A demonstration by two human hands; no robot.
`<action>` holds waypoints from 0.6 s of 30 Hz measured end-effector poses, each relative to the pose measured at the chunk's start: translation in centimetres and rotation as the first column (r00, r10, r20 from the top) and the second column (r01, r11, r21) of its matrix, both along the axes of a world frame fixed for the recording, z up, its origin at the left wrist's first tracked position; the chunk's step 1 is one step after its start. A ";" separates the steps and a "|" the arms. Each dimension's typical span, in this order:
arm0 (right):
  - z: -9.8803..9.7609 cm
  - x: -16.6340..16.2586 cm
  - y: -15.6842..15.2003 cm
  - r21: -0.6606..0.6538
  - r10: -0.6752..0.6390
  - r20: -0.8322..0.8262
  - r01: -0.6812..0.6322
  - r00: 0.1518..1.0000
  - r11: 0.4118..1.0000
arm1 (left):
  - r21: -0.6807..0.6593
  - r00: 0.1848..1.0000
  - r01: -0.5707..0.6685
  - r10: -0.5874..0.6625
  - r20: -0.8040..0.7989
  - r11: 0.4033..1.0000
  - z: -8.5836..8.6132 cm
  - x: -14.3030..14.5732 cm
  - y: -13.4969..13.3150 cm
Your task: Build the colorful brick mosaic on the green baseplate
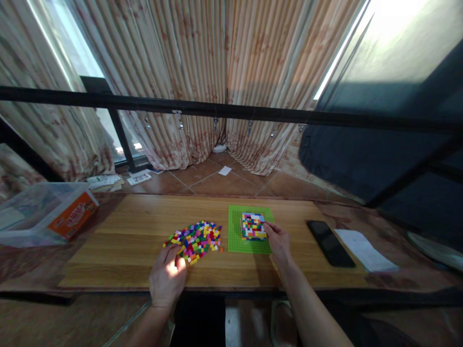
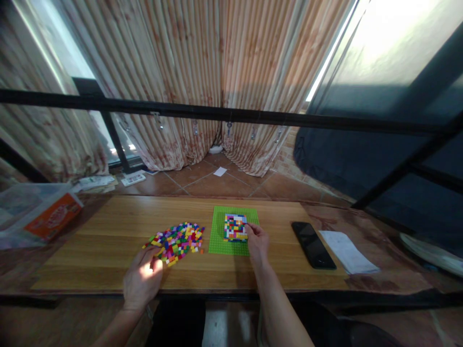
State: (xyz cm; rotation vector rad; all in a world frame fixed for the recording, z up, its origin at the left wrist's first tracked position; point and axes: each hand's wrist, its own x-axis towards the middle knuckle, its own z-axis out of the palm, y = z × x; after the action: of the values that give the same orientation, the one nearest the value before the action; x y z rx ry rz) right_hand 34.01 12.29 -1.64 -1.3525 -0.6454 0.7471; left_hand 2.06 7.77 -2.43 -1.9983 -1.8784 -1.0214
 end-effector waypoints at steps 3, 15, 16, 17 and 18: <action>-0.1 0.0 -0.2 0.004 -0.022 0.067 0.022 0.998 1.000 | -0.006 1.000 -0.009 0.009 0.000 1.000 0.0 0.0 0.0; 1.3 -9.6 -5.9 -0.078 0.238 0.679 -0.255 0.695 0.964 | -0.041 0.999 -0.019 0.021 0.046 0.999 0.3 0.2 -0.4; 1.3 -10.5 -5.9 -0.123 0.266 0.722 -0.259 0.638 0.958 | -0.037 0.999 -0.018 0.020 0.046 0.999 0.3 0.2 -0.4; 1.3 -11.2 -5.8 -0.163 0.287 0.756 -0.256 0.589 0.953 | -0.033 0.999 -0.014 0.015 0.044 0.999 0.4 0.2 -0.4; 1.2 -11.7 -5.7 -0.195 0.303 0.782 -0.248 0.545 0.949 | -0.028 0.999 -0.007 0.008 0.042 1.000 0.4 0.2 -0.4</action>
State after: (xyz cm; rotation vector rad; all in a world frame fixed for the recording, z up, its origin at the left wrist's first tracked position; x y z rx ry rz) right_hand 22.35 6.59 -0.39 -1.6582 -1.6198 0.3423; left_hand 2.23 7.37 -2.06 -1.9983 -1.9308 -1.0491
